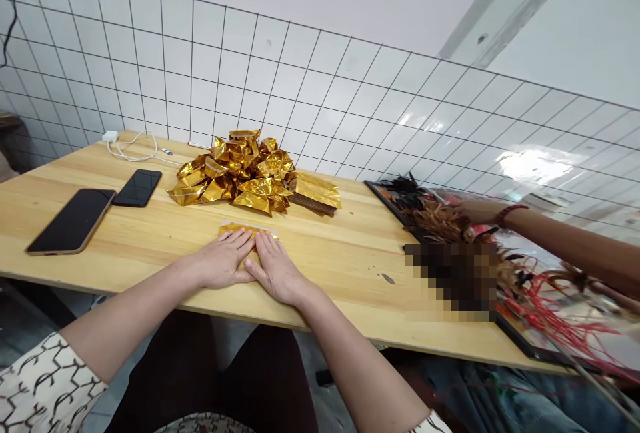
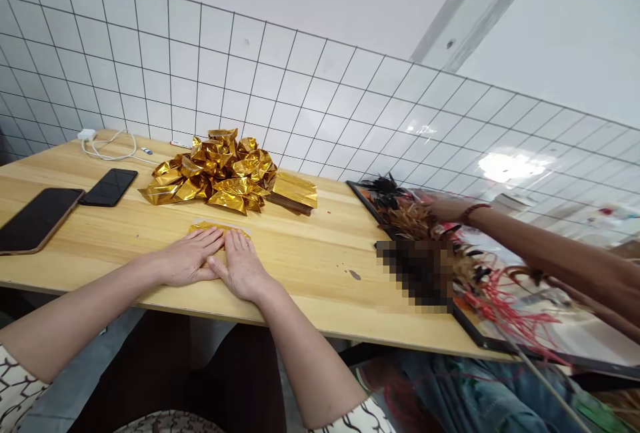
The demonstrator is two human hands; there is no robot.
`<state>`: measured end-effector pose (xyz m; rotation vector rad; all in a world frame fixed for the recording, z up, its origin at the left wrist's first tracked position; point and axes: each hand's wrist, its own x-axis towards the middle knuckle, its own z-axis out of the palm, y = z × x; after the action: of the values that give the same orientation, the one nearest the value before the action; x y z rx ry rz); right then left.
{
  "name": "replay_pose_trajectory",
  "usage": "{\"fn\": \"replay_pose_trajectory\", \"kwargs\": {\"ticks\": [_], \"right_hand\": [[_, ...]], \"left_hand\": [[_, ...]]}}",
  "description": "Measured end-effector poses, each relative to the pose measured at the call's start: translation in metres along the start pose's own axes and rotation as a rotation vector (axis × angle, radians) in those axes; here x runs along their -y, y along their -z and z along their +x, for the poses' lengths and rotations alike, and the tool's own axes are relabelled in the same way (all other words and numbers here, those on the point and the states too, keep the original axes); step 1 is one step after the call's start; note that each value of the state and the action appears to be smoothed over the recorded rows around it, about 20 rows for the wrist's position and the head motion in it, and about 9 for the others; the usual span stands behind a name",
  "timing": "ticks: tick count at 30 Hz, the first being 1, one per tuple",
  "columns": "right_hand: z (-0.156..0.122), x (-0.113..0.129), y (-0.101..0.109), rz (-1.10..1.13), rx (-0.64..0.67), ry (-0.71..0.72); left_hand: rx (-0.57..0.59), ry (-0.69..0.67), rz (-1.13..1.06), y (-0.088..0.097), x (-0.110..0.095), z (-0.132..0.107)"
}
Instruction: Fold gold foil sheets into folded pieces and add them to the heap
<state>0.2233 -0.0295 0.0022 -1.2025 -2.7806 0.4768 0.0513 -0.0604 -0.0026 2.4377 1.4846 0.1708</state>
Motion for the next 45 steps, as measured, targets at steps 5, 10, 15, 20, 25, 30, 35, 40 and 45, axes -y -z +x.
{"fn": "replay_pose_trajectory", "kwargs": {"ticks": [5,10,15,20,25,30,35,40,45], "right_hand": [[-0.01,-0.014,0.002,-0.063,0.001,-0.028],[-0.013,-0.016,0.003,-0.092,0.008,-0.054],[-0.011,-0.017,0.001,-0.094,-0.005,-0.048],[-0.014,-0.013,0.007,-0.113,0.003,-0.054],[-0.004,-0.012,0.031,-0.127,-0.027,-0.043],[0.022,-0.024,0.04,-0.002,-0.159,-0.156],[0.033,-0.037,0.028,0.064,-0.272,-0.191],[0.03,-0.041,0.022,0.053,-0.337,-0.121],[0.031,-0.042,0.02,0.045,-0.328,-0.109]], "left_hand": [[-0.007,0.07,0.016,0.002,0.003,-0.006],[-0.047,0.081,0.044,0.0,0.019,-0.017],[-0.127,0.065,0.097,0.011,0.024,-0.016],[-0.161,0.047,0.12,0.033,0.024,0.008],[-0.168,0.115,0.034,0.041,0.03,0.024],[-0.266,0.138,-0.128,0.032,0.039,0.025],[-0.296,0.125,-0.216,0.027,0.044,0.024],[-0.314,0.128,-0.206,0.027,0.043,0.026],[-0.313,0.137,-0.187,0.027,0.042,0.026]]}}
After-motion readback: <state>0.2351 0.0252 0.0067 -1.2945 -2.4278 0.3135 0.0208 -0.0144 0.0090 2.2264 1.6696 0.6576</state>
